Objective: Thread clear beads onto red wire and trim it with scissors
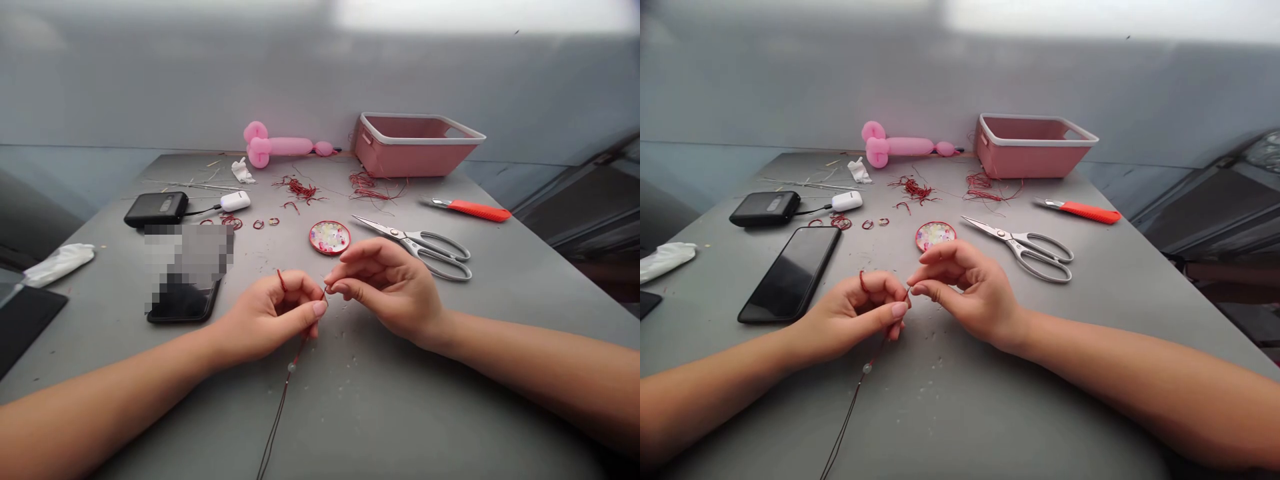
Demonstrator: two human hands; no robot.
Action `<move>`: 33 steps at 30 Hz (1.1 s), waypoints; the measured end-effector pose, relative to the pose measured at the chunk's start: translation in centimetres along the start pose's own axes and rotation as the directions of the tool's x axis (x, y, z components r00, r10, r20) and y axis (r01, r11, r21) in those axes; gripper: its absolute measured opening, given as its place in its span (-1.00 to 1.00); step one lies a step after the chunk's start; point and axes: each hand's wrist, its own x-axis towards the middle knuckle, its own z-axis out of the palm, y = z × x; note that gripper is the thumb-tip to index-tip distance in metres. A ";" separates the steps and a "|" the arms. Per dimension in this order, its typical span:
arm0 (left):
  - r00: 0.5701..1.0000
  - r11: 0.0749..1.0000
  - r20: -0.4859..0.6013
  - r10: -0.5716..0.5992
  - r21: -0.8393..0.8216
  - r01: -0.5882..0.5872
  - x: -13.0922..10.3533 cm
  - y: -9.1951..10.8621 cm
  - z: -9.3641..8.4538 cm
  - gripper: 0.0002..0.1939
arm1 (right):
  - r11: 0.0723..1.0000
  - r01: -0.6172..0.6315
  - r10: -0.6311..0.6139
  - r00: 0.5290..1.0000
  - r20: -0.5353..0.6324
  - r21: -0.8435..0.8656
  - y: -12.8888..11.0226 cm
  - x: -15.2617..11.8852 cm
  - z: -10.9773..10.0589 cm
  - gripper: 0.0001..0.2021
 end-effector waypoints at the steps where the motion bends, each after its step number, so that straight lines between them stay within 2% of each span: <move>1: 1.000 1.000 0.003 -0.001 -0.006 0.001 0.0 0.0 0.0 -0.84 | 1.000 -0.006 0.006 1.000 -0.003 -0.008 0.0 0.0 0.0 -0.76; 10: 1.000 1.000 0.001 0.001 -0.004 -0.001 -0.1 0.3 0.2 -0.77 | 1.000 -0.018 0.018 0.999 0.048 0.007 0.1 -0.2 0.0 -0.80; 14: 0.999 1.000 -0.044 0.012 0.015 -0.011 -0.1 0.3 0.2 -0.79 | 1.000 -0.003 0.003 1.000 0.003 0.012 0.1 0.0 0.0 -0.78; 18: 0.999 0.998 -0.034 0.019 0.058 -0.017 -0.2 0.2 0.3 -0.82 | 0.999 0.040 -0.040 0.999 0.014 -0.029 0.1 0.1 -0.3 -0.75; 20: 0.999 0.995 -0.022 0.039 0.090 -0.037 -0.4 0.0 0.3 -0.83 | 0.992 0.111 -0.108 0.993 0.052 -0.062 0.1 0.0 -0.4 -0.73; 22: 0.995 0.986 0.002 0.097 0.133 -0.096 -0.5 -0.1 0.3 -0.85 | 0.971 0.217 -0.207 0.973 0.103 -0.101 0.2 -0.1 -0.6 -0.70; 25: 0.968 0.941 0.040 0.246 0.228 -0.249 -0.6 -0.3 0.3 -0.89 | 0.924 0.344 -0.312 0.931 0.190 -0.167 0.1 -0.3 -0.8 -0.66; 28: 0.932 0.878 0.052 0.359 0.319 -0.356 -0.7 -0.3 0.3 -0.90 | 0.899 0.391 -0.344 0.909 0.234 -0.197 -0.1 -0.4 -1.0 -0.64; 33: 0.904 0.843 0.023 0.428 0.351 -0.408 -0.8 -0.3 0.3 -0.93 | 0.896 0.400 -0.352 0.905 0.240 -0.193 -0.3 -0.4 -1.0 -0.61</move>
